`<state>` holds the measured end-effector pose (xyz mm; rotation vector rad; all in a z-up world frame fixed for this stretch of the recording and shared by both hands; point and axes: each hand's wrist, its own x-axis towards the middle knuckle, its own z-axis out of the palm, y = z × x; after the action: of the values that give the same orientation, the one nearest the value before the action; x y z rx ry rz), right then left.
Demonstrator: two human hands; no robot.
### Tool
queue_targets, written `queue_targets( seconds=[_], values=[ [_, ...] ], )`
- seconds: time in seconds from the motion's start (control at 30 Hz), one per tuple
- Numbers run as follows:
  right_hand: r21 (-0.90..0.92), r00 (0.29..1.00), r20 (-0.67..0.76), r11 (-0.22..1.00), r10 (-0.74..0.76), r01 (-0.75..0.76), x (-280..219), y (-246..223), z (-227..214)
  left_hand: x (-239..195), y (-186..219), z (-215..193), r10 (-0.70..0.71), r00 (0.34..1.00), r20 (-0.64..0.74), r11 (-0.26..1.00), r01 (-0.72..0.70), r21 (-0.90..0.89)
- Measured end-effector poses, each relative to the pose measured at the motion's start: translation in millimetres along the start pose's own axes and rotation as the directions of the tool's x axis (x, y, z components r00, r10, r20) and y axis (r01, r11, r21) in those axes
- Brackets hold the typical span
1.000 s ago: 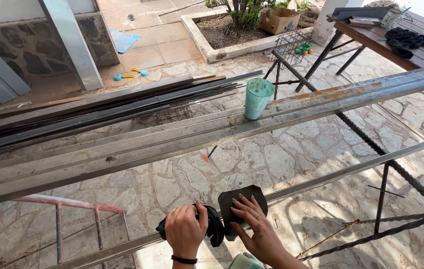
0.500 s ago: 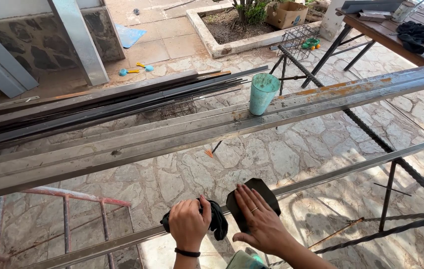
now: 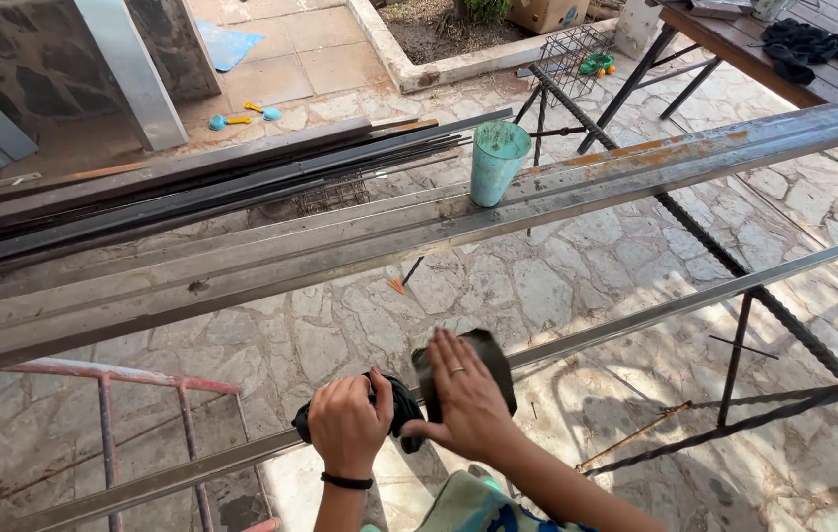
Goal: Cleaning a long metal beam by wiping it repeatedly with a cloth dipped in cleaning solution.
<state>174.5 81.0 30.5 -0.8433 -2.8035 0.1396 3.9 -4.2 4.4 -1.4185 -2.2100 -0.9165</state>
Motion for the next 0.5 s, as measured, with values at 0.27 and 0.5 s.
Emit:
queue_targets(
  seconds=[0.27, 0.5],
  values=[
    [0.032, 0.994, -0.084, 0.997, 0.075, -0.072, -6.9, 38.6, 0.1, 1.3, -4.1, 3.9, -0.037, 0.998, 0.047, 0.999, 0.037, -0.003],
    [0.127, 0.993, -0.085, 0.988, -0.083, 0.093, -25.2, 0.0, -13.5, 1.5, -1.8, 1.2, -0.036, 0.999, 0.031, 0.999, 0.036, -0.001]
  ],
)
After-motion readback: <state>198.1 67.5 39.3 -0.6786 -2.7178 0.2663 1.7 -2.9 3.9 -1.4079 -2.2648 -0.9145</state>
